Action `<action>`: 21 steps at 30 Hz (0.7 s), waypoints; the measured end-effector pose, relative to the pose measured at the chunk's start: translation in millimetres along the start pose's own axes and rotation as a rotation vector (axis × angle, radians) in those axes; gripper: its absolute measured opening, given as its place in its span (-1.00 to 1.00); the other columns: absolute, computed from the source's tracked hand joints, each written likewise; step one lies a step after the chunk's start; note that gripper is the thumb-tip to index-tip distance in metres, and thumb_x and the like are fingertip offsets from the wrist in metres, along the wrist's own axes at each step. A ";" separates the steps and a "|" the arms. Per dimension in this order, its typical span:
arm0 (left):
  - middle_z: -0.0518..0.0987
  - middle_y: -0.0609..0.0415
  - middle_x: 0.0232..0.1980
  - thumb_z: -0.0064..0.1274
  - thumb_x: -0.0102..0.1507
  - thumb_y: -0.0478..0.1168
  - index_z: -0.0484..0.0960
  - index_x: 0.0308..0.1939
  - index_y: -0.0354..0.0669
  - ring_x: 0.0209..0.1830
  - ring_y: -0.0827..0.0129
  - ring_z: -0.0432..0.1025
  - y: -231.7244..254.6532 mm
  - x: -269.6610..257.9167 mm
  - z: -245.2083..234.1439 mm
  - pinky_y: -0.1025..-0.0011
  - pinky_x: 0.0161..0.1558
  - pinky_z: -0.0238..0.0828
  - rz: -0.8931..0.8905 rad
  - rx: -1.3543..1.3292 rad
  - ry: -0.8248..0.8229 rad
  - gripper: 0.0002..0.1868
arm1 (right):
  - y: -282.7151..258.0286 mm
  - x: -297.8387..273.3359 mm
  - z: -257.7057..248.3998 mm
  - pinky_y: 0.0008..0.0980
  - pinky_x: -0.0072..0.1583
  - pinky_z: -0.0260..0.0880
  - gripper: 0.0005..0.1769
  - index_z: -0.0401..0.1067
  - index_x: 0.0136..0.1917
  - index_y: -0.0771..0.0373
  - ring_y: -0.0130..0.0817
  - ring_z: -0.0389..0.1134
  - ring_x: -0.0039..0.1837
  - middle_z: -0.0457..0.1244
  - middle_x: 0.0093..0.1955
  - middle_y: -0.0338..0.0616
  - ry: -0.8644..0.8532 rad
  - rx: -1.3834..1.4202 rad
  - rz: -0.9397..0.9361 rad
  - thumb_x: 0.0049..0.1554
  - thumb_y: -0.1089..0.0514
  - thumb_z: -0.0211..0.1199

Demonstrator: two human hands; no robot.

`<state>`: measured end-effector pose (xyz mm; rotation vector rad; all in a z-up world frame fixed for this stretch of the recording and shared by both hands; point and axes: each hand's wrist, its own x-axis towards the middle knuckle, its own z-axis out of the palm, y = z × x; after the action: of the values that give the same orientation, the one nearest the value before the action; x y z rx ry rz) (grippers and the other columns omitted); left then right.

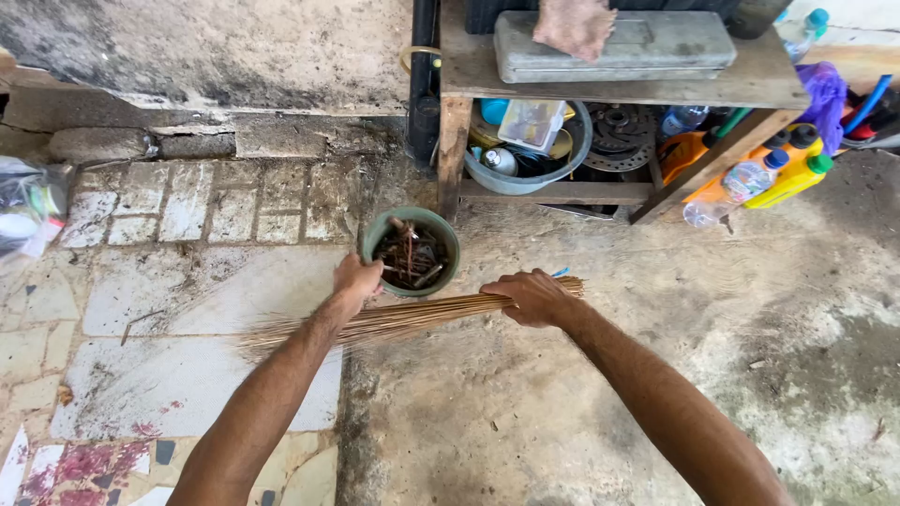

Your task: The recorder is tidying up a messy floor, picking up a broom, sweeping debris, and organizing trash into a bag.

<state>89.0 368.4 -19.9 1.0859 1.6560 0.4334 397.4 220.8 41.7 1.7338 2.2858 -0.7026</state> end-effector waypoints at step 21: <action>0.64 -0.07 -0.32 0.17 0.27 -0.19 0.53 -0.09 -0.37 -0.52 0.33 0.55 47.9 -71.5 258.5 0.33 -0.51 0.52 0.240 0.266 -0.322 -0.71 | 49.5 -156.1 30.8 -0.02 0.27 0.41 -0.33 0.33 0.44 0.02 -0.12 0.40 0.27 0.35 0.30 -0.18 0.196 0.265 0.176 0.07 0.09 0.40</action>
<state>344.2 275.2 -41.1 1.4781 1.3273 0.1789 486.8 82.6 68.0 2.1818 2.2031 -0.8670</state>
